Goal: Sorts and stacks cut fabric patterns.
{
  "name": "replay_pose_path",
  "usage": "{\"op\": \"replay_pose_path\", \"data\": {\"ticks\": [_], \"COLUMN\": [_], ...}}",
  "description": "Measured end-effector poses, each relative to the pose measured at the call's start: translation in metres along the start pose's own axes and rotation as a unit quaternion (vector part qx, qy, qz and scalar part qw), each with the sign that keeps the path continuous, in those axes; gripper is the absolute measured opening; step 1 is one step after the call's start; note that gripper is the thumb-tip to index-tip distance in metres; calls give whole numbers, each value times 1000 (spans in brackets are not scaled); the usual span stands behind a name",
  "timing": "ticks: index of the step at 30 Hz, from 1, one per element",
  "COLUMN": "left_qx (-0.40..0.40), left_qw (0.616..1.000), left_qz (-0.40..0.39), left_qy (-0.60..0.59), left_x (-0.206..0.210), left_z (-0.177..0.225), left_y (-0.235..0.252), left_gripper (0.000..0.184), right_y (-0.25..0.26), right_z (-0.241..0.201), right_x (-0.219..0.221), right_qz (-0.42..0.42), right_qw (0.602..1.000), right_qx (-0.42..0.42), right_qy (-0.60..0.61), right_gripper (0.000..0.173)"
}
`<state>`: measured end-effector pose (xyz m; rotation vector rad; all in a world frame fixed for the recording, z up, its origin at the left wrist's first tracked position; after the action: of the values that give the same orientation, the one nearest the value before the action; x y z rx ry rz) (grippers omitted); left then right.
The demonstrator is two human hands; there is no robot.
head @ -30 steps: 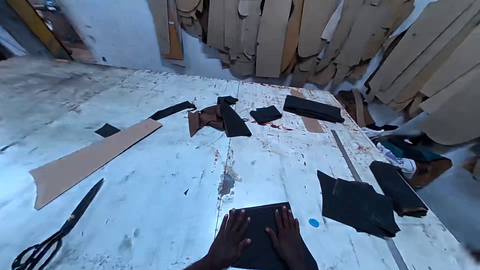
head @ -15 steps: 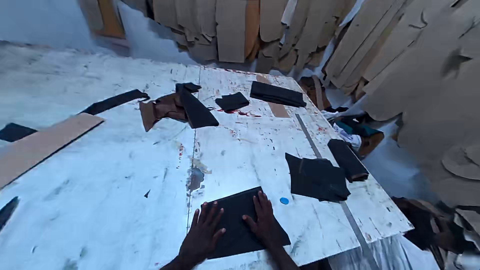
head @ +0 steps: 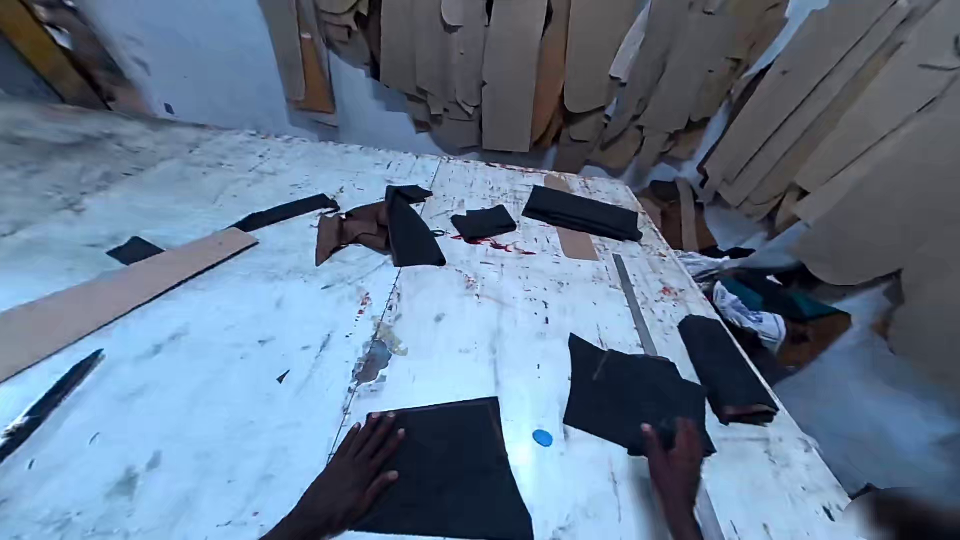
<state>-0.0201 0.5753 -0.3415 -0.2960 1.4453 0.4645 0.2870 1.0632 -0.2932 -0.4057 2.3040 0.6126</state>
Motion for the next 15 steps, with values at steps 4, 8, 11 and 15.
{"op": "replay_pose_path", "data": {"ticks": [4,8,11,15], "left_qx": [-18,-130,-220,-276], "left_qw": [998,990,969,956], "left_qz": [-56,4,96,96], "left_qy": [-6,-52,-47,-18], "left_x": [-7,-11,-4,12], "left_z": [4,8,15,18], "left_y": [5,18,24,23], "left_gripper": [70,62,62,68], "right_y": [53,66,76,88], "right_z": [55,71,75,74], "right_x": [-40,-47,-46,-48], "right_qz": [-30,-49,-34,-52], "right_qw": [994,989,989,979], "right_qx": [100,136,117,142], "right_qy": [-24,29,79,138], "right_gripper": [84,78,71,61]}}
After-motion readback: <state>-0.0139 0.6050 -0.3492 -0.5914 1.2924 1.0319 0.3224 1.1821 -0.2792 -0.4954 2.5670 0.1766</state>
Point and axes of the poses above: each hand's wrist, its own y-axis towards the middle knuckle, its own x-axis out of the palm, z = x × y, the point moved 6 cm from there along y, towards the middle knuckle, and after that the axes turned 5 degrees about y, right-handed, at the moved point
